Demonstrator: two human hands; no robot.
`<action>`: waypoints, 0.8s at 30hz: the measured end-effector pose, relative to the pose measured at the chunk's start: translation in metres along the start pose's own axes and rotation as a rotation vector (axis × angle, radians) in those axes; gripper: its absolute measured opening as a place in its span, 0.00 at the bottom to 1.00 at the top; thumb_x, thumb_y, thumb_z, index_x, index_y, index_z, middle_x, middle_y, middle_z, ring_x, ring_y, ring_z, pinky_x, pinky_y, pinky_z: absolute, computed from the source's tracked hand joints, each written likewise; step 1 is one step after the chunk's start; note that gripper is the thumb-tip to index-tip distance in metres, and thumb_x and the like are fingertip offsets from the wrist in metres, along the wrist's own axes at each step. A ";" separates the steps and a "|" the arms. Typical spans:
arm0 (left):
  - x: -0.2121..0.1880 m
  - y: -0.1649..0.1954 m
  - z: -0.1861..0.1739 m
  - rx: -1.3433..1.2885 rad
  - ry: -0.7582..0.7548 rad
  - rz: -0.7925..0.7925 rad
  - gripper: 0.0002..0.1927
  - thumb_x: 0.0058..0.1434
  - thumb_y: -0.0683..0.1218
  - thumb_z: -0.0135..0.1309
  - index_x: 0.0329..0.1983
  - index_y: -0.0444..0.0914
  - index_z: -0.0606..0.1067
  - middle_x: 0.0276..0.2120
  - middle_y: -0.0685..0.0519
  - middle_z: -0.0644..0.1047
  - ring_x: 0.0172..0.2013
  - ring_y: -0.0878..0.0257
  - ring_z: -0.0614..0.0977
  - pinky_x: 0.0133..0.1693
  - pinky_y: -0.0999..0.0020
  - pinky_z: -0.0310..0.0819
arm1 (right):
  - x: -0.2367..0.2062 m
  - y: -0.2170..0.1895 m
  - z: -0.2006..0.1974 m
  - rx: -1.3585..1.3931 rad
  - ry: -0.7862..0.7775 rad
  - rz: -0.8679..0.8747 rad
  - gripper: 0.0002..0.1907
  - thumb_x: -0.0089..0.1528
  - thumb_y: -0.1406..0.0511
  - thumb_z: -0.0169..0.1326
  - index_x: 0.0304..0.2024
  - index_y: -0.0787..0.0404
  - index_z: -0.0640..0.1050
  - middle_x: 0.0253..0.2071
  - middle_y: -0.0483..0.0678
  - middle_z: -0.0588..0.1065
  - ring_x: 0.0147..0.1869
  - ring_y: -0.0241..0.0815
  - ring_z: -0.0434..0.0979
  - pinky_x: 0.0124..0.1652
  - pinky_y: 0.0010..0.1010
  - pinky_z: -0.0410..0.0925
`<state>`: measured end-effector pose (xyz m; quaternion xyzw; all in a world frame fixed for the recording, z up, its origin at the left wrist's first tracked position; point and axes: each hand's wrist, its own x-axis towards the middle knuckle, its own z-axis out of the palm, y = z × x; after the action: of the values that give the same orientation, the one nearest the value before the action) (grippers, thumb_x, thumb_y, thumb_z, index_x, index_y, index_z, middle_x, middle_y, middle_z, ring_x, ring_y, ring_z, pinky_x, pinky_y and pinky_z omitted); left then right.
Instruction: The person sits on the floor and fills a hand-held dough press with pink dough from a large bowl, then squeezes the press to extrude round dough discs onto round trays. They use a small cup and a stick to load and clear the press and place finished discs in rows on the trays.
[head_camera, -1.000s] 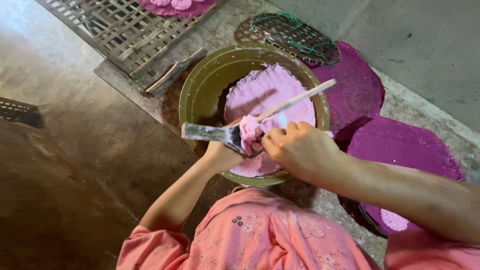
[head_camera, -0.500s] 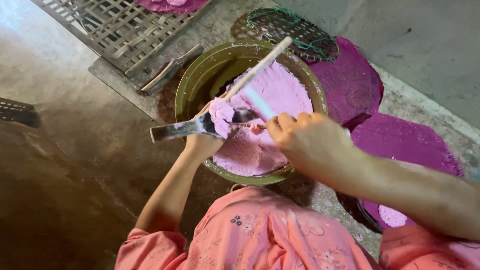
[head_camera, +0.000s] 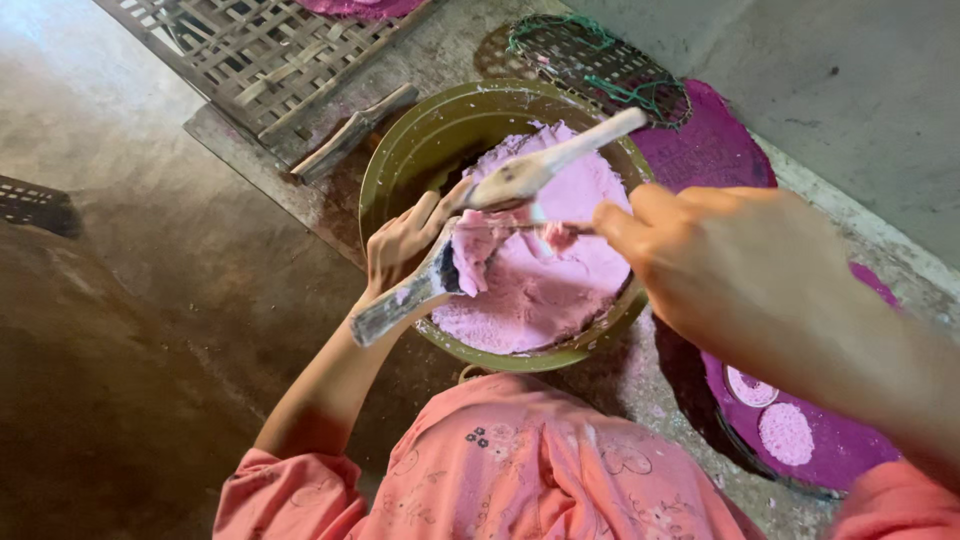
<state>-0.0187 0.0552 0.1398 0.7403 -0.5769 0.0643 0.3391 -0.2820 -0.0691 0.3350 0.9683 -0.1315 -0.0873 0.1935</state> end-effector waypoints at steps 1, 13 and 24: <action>-0.001 0.004 -0.004 -0.005 0.061 0.056 0.37 0.57 0.55 0.63 0.69 0.42 0.70 0.36 0.52 0.76 0.28 0.58 0.80 0.29 0.64 0.76 | -0.002 0.003 -0.001 0.026 -0.085 0.016 0.23 0.60 0.67 0.51 0.57 0.45 0.77 0.33 0.43 0.76 0.31 0.45 0.81 0.27 0.38 0.72; -0.012 0.024 0.009 -0.327 0.001 0.045 0.22 0.54 0.51 0.62 0.52 0.44 0.74 0.43 0.50 0.77 0.38 0.55 0.82 0.40 0.63 0.80 | 0.052 -0.052 -0.010 0.159 0.032 -0.185 0.09 0.62 0.60 0.53 0.39 0.58 0.77 0.33 0.49 0.78 0.31 0.47 0.82 0.30 0.37 0.73; -0.001 0.014 -0.009 -0.154 0.003 0.008 0.30 0.54 0.53 0.66 0.60 0.44 0.74 0.52 0.49 0.78 0.43 0.52 0.82 0.42 0.60 0.79 | 0.038 -0.023 -0.023 0.193 -0.058 -0.067 0.15 0.58 0.67 0.50 0.47 0.54 0.78 0.35 0.49 0.77 0.28 0.50 0.82 0.23 0.41 0.73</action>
<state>-0.0289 0.0594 0.1525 0.7095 -0.5827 0.0221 0.3958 -0.2362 -0.0517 0.3428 0.9834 -0.1122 -0.1086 0.0927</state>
